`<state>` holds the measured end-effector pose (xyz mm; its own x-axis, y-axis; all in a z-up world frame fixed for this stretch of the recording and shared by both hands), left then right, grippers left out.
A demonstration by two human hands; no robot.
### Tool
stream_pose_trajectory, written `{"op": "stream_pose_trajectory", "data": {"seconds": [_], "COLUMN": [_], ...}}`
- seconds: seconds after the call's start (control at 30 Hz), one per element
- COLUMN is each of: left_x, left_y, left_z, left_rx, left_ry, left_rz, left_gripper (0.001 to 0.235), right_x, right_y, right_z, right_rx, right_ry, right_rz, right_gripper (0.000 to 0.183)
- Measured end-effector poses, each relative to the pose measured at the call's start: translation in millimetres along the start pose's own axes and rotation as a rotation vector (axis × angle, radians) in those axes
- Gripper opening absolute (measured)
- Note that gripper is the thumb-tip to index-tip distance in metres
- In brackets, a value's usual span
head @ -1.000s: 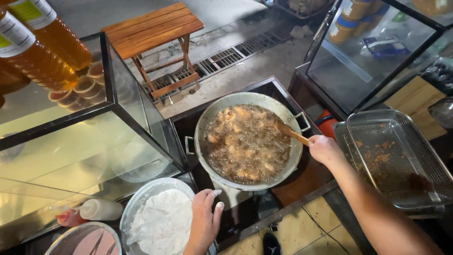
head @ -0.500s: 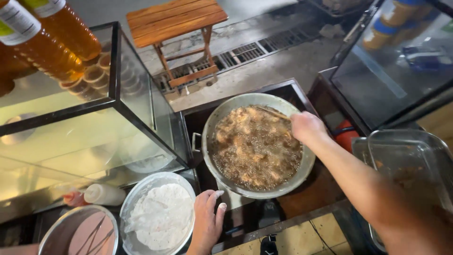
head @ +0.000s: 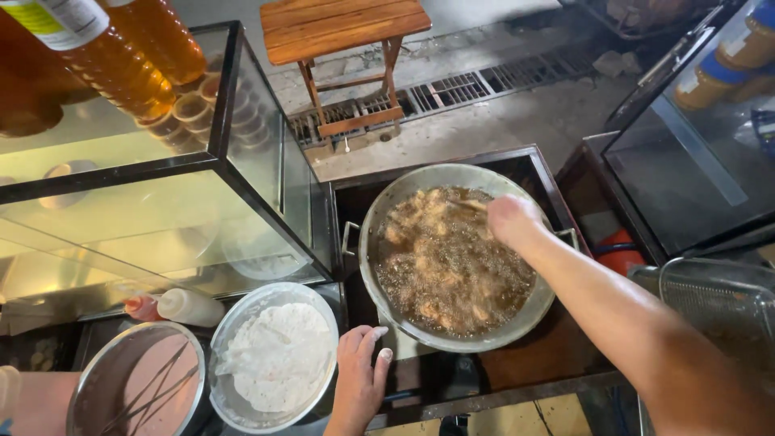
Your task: The recorder is frying chicken pieces in a large pan and subsequently battering raw chicken for more frying.
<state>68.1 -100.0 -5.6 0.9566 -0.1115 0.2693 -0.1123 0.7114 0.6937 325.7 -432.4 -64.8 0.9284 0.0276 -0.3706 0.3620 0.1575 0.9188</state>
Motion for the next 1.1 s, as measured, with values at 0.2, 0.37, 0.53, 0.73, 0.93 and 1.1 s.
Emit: {"op": "stream_pose_trajectory", "data": {"seconds": [0.2, 0.37, 0.53, 0.73, 0.93, 1.1], "left_x": [3, 2, 0, -1, 2, 1], "left_y": [2, 2, 6, 19, 21, 33], "left_z": [1, 0, -7, -14, -23, -28], "left_rx": [-0.026, -0.032, -0.017, -0.020, -0.036, -0.061], "left_ry": [-0.019, -0.022, -0.031, -0.002, -0.019, -0.018], "left_rz": [0.032, 0.043, 0.049, 0.049, 0.039, 0.011], "left_gripper": [0.035, 0.035, 0.035, 0.034, 0.034, 0.034], "right_x": [-3, 2, 4, -23, -84, -92], "right_y": [5, 10, 7, 42, 81, 41], "right_z": [4, -14, -29, -52, -108, -132], "right_rx": [0.013, 0.094, 0.042, -0.088, 0.042, 0.194], "right_ry": [0.108, 0.119, 0.100, 0.145, 0.023, 0.023], "right_rz": [0.340, 0.351, 0.254, 0.263, -0.095, -0.181], "right_gripper": [0.023, 0.026, 0.023, 0.021, 0.025, 0.044]}}
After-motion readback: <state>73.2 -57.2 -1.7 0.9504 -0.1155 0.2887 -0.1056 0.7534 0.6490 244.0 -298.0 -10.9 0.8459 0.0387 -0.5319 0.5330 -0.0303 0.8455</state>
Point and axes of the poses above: each hand's wrist, its own x-axis towards the middle knuckle, its own y-axis out of the back of the hand, z = x × y, the point moved 5 cm from there along x, towards the middle knuckle, and after that the axes turned 6 degrees about x, right-handed, at the moved point
